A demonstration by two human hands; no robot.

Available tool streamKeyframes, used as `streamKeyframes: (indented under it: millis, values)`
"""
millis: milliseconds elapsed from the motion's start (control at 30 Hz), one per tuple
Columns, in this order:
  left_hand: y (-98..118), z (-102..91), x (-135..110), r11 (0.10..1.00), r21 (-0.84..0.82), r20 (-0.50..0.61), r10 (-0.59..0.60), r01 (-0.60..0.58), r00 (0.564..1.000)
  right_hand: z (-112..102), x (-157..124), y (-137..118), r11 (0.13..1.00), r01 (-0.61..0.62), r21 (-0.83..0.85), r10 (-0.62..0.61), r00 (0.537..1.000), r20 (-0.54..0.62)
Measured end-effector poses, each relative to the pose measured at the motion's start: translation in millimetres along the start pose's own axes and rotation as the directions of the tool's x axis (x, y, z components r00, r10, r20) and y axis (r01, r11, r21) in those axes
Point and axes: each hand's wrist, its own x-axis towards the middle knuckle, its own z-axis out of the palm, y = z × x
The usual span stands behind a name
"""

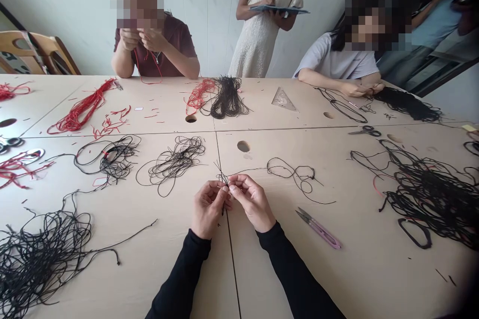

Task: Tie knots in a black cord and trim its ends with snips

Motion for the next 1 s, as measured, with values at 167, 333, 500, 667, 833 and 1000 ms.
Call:
streamKeyframes:
  millis: [167,333,500,667,833,1000]
  values:
    - [0.3,1.1,-0.7,0.999,-0.04,0.008,0.008,-0.008,1.0,0.2,1.2,-0.4,0.999,-0.02,-0.037,0.018,0.999,-0.043]
    - [0.6,1.6,-1.0,0.999,-0.04,0.019,0.018,-0.017,1.0,2.7,0.9,-3.6,0.996,-0.089,-0.026,0.089,0.996,0.029]
    - [1.1,0.5,-1.0,0.999,-0.028,0.006,0.021,-0.021,1.0,0.6,1.7,-1.8,0.996,-0.079,0.033,0.079,0.997,-0.005]
    - [0.2,-0.6,0.3,0.999,-0.05,-0.03,0.006,-0.008,1.0,-0.8,3.2,-0.5,0.994,-0.084,0.068,0.088,0.994,-0.058]
    - [0.1,-1.2,1.4,0.997,-0.082,-0.072,-0.004,-0.002,0.997,-0.6,3.2,-0.3,0.976,-0.119,0.182,0.13,0.99,-0.048]
    - [0.8,-2.5,2.1,0.992,-0.124,-0.126,-0.019,0.003,0.992,-3.2,4.5,-0.6,0.938,-0.142,0.315,0.163,0.986,-0.041]
